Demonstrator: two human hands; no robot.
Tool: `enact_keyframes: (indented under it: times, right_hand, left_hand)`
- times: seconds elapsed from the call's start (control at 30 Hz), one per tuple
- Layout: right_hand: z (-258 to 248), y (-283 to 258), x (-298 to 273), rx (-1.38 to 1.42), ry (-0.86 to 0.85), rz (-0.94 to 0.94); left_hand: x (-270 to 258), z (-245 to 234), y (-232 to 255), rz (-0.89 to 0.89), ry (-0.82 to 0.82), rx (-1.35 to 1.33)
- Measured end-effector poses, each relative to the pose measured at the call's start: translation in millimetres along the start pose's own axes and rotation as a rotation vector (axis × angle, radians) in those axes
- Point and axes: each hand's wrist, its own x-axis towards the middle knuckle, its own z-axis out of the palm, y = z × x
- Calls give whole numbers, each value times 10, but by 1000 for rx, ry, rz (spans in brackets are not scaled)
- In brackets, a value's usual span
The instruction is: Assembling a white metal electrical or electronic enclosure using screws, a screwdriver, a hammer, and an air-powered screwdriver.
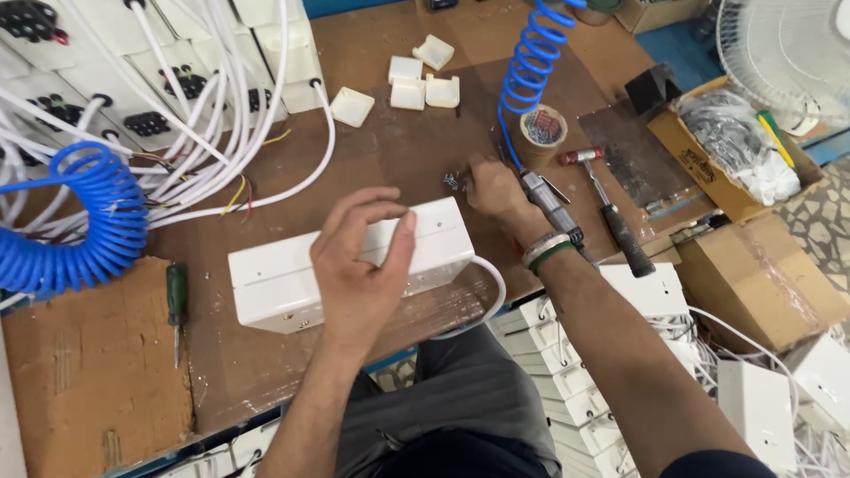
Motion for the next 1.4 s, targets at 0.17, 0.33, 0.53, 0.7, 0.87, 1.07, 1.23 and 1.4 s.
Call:
enact_keyframes:
  times: [0.17,0.33,0.53,0.7,0.87,1.07,1.23,1.4]
  right_hand:
    - [-312,-92,-239,155,-37,30]
    - [-530,-242,-417,350,38,-130]
    - [-458,-311,-426,193,130,-191]
    - [-467,-289,-568,175,232,-200]
    - [-1117,-683,-1075,558,257,-53]
    - [-1855,-1160,-2035,1075,-187,-26]
    - [-1749,-1165,-2214,1286,-364,69]
    - [-1661,-1116,-2181,1343,-452,36]
  left_hand:
    - [-140,-178,202,-41,20,2]
    - [-701,-500,393,-249,-9,37]
    - [-1322,-852,340,-562,6,315]
    - [-1398,-768,333,-618,-21,163]
    - [-1104,-410,402,-455,-101,141]
    - [-854,-146,469,-384,-300,-155]
    - [-811,-117,506,-344,-311,-84]
    - [-796,-267,529,-344,-330,-77]
